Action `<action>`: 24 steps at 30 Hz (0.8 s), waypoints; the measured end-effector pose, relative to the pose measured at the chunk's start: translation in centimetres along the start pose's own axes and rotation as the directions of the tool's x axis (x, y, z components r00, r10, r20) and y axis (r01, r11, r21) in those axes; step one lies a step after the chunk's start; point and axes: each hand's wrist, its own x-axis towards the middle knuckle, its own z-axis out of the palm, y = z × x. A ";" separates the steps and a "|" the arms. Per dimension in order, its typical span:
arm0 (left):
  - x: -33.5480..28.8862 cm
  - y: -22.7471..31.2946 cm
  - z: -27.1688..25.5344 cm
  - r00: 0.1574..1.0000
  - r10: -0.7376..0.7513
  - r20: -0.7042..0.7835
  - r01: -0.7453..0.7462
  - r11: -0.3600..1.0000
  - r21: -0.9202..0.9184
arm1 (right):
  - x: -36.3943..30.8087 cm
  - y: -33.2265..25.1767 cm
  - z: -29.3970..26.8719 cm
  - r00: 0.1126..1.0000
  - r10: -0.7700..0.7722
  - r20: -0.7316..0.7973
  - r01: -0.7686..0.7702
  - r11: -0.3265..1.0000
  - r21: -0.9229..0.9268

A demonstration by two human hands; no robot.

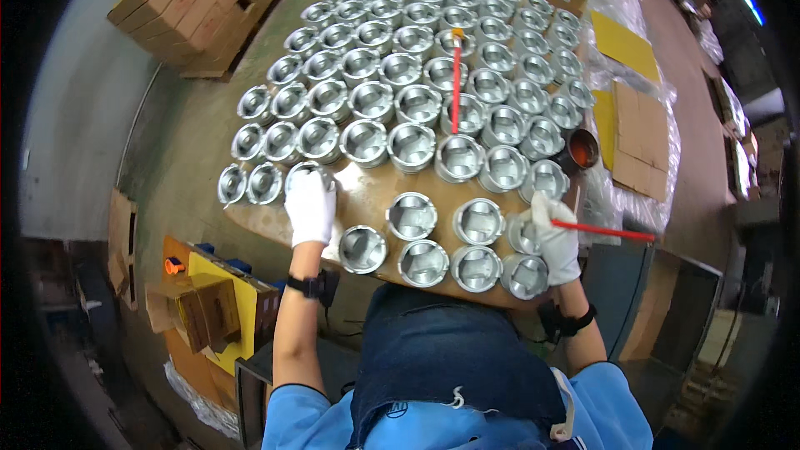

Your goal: Applying a liquid adhesive or sealant to the grooves of circular metal components using a brush and placing them in a cart.

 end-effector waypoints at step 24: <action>-6.8 7.1 -7.0 0.843 -0.188 0.504 0.479 -0.163 -0.863 | 8.8 5.0 -8.3 0.953 0.171 -0.252 -0.081 0.940 0.332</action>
